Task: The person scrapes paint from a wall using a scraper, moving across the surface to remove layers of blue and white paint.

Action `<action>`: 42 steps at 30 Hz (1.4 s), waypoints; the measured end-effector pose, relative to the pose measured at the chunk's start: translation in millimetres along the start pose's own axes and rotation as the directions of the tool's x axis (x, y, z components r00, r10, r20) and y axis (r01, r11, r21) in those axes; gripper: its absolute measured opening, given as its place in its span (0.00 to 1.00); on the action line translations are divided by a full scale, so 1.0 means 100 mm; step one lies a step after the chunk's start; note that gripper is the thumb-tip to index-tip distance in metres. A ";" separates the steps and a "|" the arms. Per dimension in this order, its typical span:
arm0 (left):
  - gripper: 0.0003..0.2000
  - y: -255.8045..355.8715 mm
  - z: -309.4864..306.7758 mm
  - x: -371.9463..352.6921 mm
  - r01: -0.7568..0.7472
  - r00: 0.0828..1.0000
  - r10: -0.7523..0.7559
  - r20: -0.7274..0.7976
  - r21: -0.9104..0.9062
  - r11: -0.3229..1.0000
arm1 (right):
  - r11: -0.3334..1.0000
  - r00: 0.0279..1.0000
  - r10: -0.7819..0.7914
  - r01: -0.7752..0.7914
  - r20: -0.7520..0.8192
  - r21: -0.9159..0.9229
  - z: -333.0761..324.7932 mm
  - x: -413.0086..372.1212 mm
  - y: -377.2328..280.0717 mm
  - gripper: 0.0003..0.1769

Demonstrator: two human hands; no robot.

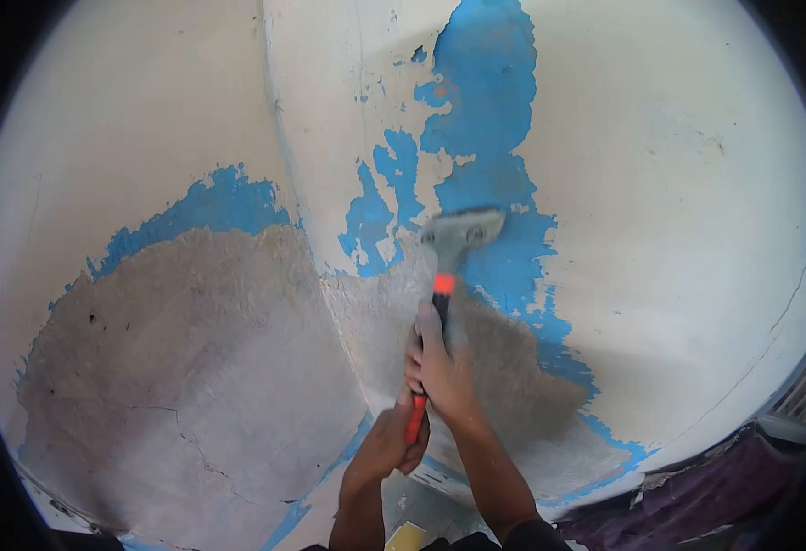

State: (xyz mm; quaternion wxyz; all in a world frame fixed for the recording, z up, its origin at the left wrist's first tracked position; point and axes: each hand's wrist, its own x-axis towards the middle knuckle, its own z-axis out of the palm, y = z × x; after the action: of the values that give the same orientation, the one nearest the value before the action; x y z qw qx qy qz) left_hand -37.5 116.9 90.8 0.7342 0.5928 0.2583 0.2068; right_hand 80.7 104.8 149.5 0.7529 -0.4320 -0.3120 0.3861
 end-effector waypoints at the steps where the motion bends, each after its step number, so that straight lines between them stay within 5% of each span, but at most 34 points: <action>1: 0.34 -0.10 0.00 -0.05 0.040 0.999 -0.040 0.008 -0.005 0.999 | 1.000 1.000 0.021 -0.021 -0.018 0.002 -0.02 -0.05 0.06 0.21; 11: 0.35 -0.07 0.00 0.05 0.012 1.000 -0.012 -0.013 -0.029 1.000 | 0.999 1.000 0.024 -0.024 0.005 -0.028 -0.02 0.02 0.07 0.21; 14: 0.35 -0.19 -0.03 -0.06 0.103 0.995 -0.103 0.016 -0.002 0.995 | 0.999 0.999 0.041 -0.042 -0.010 -0.015 -0.08 -0.09 0.21 0.21; 20: 0.35 0.01 -0.07 0.06 0.017 0.999 -0.016 -0.031 0.035 0.999 | 1.000 0.999 0.021 -0.021 0.027 -0.003 0.09 0.10 0.02 0.21; 26: 0.36 -0.25 -0.16 -0.03 0.109 0.994 -0.109 0.009 0.000 0.994 | 0.998 0.999 0.048 -0.048 0.018 -0.028 -0.02 -0.03 0.30 0.22; 37: 0.37 0.16 -0.34 0.16 -0.026 0.999 0.032 -0.044 0.130 0.991 | 0.999 0.999 -0.007 0.008 0.042 -0.035 0.27 0.25 0.06 0.22; 42: 0.34 -0.03 -0.40 0.10 0.045 0.999 -0.047 0.022 0.084 0.995 | 1.000 0.999 0.017 -0.016 0.034 -0.015 0.12 0.13 0.24 0.22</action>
State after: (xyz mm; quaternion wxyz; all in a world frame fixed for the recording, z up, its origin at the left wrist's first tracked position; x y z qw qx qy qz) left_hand -54.8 152.7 79.6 0.7166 0.6191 0.2714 0.1718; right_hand 69.9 128.3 135.3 0.7411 -0.4334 -0.3240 0.3974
